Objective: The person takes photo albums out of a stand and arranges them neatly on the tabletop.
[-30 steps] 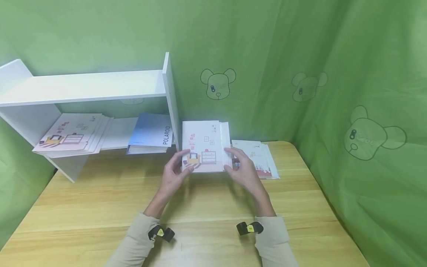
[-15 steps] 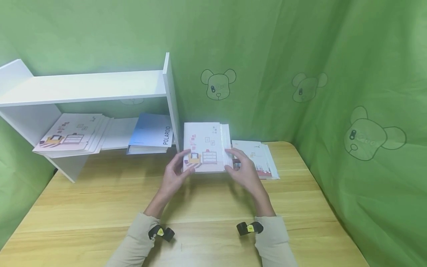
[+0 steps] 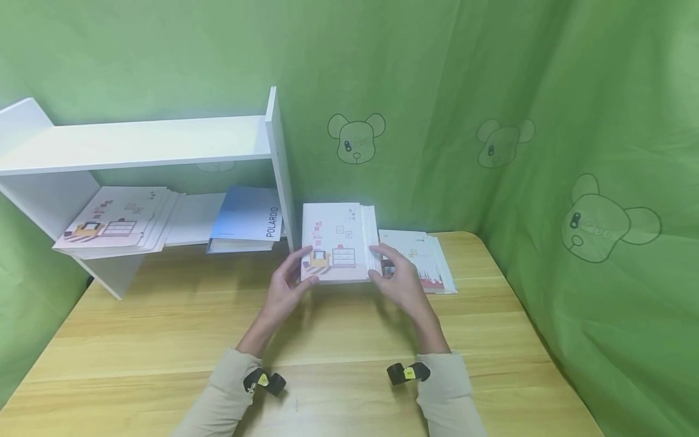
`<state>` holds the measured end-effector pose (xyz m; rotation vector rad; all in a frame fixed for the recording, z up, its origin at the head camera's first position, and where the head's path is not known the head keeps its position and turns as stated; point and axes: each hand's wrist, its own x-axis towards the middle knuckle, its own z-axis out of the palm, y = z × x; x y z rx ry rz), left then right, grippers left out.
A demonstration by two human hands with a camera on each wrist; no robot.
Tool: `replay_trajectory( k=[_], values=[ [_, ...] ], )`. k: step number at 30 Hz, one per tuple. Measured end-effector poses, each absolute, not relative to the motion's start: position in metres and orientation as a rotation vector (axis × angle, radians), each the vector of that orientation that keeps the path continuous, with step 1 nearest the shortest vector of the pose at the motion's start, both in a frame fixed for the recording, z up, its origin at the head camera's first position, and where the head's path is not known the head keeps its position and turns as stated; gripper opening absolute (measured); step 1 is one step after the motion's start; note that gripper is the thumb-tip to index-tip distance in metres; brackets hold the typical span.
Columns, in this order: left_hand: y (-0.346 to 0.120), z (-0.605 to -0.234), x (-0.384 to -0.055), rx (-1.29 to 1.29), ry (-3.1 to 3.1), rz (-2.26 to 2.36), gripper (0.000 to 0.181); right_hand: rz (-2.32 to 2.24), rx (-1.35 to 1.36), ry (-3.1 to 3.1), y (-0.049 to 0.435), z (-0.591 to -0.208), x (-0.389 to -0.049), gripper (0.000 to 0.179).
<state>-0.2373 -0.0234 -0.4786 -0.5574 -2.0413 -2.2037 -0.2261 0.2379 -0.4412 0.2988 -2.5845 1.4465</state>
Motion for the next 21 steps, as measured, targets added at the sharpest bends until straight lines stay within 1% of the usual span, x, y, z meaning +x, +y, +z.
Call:
replay_trajectory(
  k=[21],
  values=[
    [-0.0209, -0.4863, -0.2403, -0.402, -2.051, -2.267, 0.063, 1.443, 0.240, -2.579, 0.2360, -0.4502, -0.2293, 0.047]
  ],
)
